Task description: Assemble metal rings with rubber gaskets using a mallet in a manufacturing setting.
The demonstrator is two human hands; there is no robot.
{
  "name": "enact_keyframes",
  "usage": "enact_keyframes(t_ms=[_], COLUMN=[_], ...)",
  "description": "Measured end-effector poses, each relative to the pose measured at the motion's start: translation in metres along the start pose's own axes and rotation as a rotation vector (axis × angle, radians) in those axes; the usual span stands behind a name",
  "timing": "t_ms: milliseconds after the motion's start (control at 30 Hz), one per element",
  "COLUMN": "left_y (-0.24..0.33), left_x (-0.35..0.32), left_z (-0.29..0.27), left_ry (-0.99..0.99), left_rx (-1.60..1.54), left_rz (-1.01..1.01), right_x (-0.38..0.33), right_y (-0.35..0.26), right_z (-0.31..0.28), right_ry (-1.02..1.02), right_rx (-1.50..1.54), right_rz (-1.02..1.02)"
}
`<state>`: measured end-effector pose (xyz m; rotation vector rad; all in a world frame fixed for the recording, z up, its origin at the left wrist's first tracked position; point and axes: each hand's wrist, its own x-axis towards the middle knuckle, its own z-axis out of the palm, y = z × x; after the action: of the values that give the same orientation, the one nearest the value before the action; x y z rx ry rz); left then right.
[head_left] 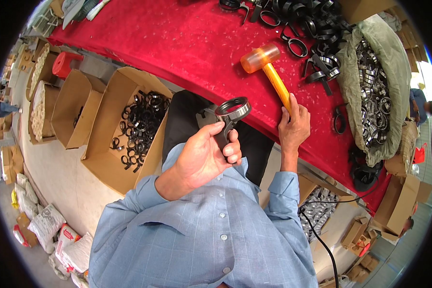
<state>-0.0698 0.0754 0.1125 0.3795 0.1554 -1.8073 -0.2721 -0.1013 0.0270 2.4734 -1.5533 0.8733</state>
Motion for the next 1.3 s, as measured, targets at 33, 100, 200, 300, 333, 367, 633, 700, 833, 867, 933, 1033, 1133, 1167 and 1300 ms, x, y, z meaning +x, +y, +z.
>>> enact_keyframes(t_ms=[33, 100, 200, 300, 333, 367, 633, 700, 833, 867, 933, 1033, 1133, 1167, 1300], left_y=[0.002, 0.009, 0.037, 0.078, 0.086, 0.087, 0.058, 0.054, 0.051, 0.050, 0.045, 0.044, 0.041, 0.040, 0.041], left_x=[-0.001, -0.008, -0.022, -0.059, -0.073, -0.080, -0.047, -0.037, -0.026, -0.024, -0.021, -0.018, -0.017, -0.017, -0.018], left_z=[-0.001, -0.012, -0.052, -0.110, -0.110, -0.111, -0.044, -0.046, -0.047, -0.045, -0.040, -0.043, -0.041, -0.040, -0.042], left_ry=[-0.004, 0.030, 0.218, 0.343, 0.367, 0.348, 0.035, -0.007, 0.069, 0.068, 0.095, 0.063, 0.071, 0.073, 0.077], left_rx=[0.021, 0.039, 0.197, 0.201, 0.118, -0.001, -0.104, -0.047, 0.046, 0.047, 0.076, 0.050, 0.055, 0.058, 0.079], left_rz=[0.005, 0.035, 0.356, 0.531, 0.561, 0.596, 0.415, 0.381, 0.351, 0.345, 0.337, 0.321, 0.313, 0.317, 0.314], right_x=[0.000, 0.000, 0.002, 0.002, 0.002, 0.002, -0.001, 0.000, -0.001, -0.001, -0.001, 0.000, -0.001, -0.002, 0.000], right_y=[0.000, 0.000, -0.002, 0.000, -0.001, -0.003, 0.003, 0.001, -0.001, -0.001, -0.001, -0.001, 0.000, 0.000, -0.002], right_z=[-0.001, -0.003, -0.006, -0.003, -0.002, -0.001, -0.002, 0.001, 0.002, 0.001, -0.001, -0.001, -0.001, 0.000, -0.002], right_ry=[0.001, 0.007, 0.022, 0.042, 0.026, 0.008, 0.016, 0.016, 0.030, 0.029, 0.023, 0.020, 0.017, 0.009, 0.003], right_rx=[0.006, 0.024, 0.041, 0.061, 0.070, 0.083, 0.022, 0.038, 0.050, 0.056, 0.045, 0.035, 0.032, 0.023, 0.009], right_rz=[-0.002, -0.005, -0.024, -0.046, -0.044, -0.046, 0.003, -0.008, -0.017, -0.018, -0.010, -0.010, -0.006, 0.002, 0.005])
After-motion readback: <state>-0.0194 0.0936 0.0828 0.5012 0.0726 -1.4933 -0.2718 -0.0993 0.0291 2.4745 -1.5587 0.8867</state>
